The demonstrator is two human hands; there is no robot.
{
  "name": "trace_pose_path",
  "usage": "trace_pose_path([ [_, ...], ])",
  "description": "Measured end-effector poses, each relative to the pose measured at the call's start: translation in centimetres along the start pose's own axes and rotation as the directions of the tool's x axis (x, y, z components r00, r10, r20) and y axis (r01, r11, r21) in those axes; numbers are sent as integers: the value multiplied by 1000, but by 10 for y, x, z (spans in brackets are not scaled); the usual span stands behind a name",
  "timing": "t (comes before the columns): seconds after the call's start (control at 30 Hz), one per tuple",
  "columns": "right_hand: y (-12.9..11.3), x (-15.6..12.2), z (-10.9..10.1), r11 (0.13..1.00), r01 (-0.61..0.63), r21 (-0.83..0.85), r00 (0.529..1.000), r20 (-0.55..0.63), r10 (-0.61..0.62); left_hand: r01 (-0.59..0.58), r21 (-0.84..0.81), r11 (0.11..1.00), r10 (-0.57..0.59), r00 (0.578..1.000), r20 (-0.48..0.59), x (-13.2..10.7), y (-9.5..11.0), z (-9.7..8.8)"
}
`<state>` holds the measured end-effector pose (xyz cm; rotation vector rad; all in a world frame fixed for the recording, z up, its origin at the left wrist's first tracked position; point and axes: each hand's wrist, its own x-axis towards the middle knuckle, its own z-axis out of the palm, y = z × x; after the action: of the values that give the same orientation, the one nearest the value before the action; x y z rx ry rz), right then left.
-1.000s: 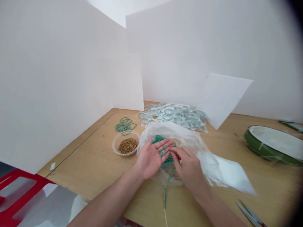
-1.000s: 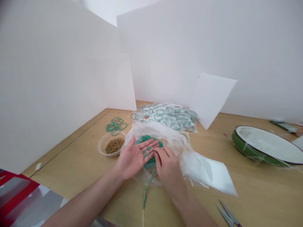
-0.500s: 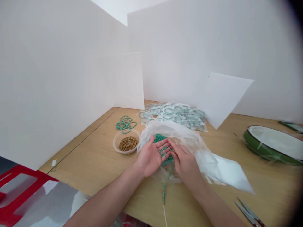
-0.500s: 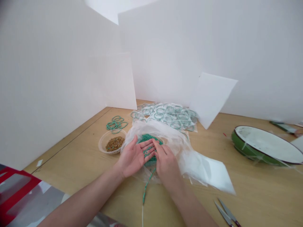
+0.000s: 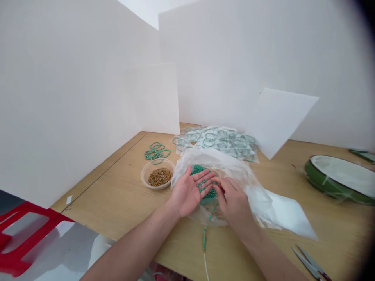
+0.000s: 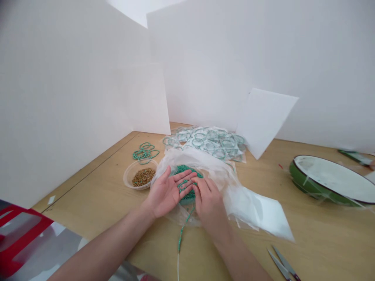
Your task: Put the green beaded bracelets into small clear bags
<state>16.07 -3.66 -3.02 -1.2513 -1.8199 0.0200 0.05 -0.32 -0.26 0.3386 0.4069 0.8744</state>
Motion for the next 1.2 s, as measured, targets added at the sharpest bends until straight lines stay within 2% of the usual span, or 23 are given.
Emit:
trace_pose_path([
  [0.1,-2,1,-1,1000,2,1,1000,-13,-2,-10,18,1000,10,1000,-5,0,-1,0],
  [0.3,-7,1,-1,1000,0,-3,1000,-21,0,-41,179,983,56,995,-80,6,-13,-11],
  [0.5,-9,-1,2,1000,2,-4,1000,-15,-2,-70,227,971,100,987,-126,8,-17,-13],
  [0.77,-11,-2,2,1000,-11,-10,1000,-22,10,-26,283,959,43,998,-54,7,-20,-13],
  [0.9,-9,-2,1,1000,-24,-10,1000,-4,24,-9,233,972,26,997,-72,7,-17,-12],
  [1.03,-8,0,-3,1000,19,8,1000,9,-19,-18,108,994,31,993,-116,9,-9,-11],
  [1.2,-7,2,-6,998,62,-3,998,24,-62,-36,10,999,37,994,-105,8,0,-8],
])
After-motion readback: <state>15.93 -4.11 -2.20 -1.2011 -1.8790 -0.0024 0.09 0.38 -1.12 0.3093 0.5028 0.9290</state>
